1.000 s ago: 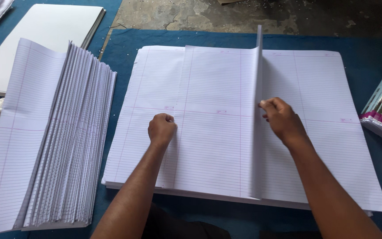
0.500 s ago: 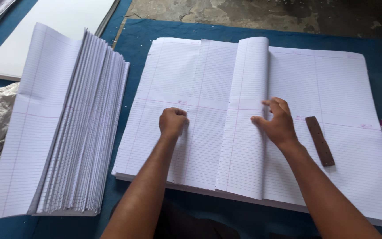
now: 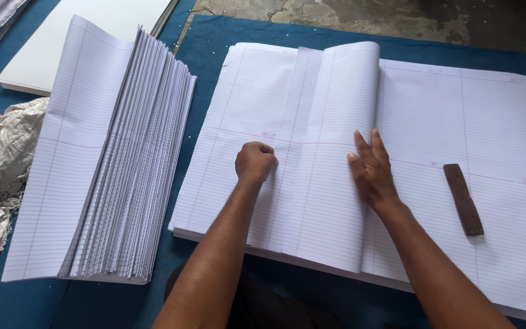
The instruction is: The person folds a stack of lined papers in half and uses a wooden block to press the crease. They repeat this process for multiple sheets, stacking the folded papers to the side.
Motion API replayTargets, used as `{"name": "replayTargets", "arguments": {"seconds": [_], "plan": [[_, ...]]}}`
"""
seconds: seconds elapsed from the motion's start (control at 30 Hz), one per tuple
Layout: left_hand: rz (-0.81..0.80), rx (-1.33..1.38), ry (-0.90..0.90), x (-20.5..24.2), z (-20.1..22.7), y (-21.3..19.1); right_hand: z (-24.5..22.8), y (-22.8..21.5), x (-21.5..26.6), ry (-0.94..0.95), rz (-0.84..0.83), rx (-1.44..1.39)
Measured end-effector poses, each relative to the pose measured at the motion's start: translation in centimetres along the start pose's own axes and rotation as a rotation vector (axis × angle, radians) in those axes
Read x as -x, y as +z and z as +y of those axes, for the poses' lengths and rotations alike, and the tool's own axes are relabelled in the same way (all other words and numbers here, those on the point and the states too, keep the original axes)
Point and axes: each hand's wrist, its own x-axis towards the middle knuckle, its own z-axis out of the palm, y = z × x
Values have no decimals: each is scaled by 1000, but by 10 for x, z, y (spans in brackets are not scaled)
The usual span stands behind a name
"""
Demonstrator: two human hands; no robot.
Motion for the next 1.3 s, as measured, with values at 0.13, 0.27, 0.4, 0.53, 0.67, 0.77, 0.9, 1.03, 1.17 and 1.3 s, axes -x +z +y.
{"name": "replayTargets", "arguments": {"seconds": [0.13, 0.27, 0.4, 0.53, 0.67, 0.77, 0.9, 1.03, 1.17, 1.3], "plan": [[-21, 4, 37, 2, 1, -4, -14, 12, -2, -34, 11, -12], [-35, 8, 58, 2, 1, -6, -22, 24, -4, -17, 6, 15], [-63, 16, 30, 3, 2, -8, -27, 33, -8, -23, 29, 50], [-69, 41, 39, 4, 0, -9, -28, 36, -10, -13, 41, 92], [-30, 30, 101, 1, -5, -6, -30, 38, -10, 6, 47, 114], [-18, 21, 107, -1, -8, -4, -32, 40, -10, 10, 39, 122], [-8, 25, 112, -2, -8, -2, -33, 41, -11, -11, 45, 139], [-16, 27, 82, -2, -8, -1, -31, 45, -12, 2, 34, 159], [-8, 12, 99, 0, -7, -2, -29, 48, -14, -1, 39, 187], [-26, 15, 62, 2, -4, -2, -28, 50, -14, -5, 31, 214]]}}
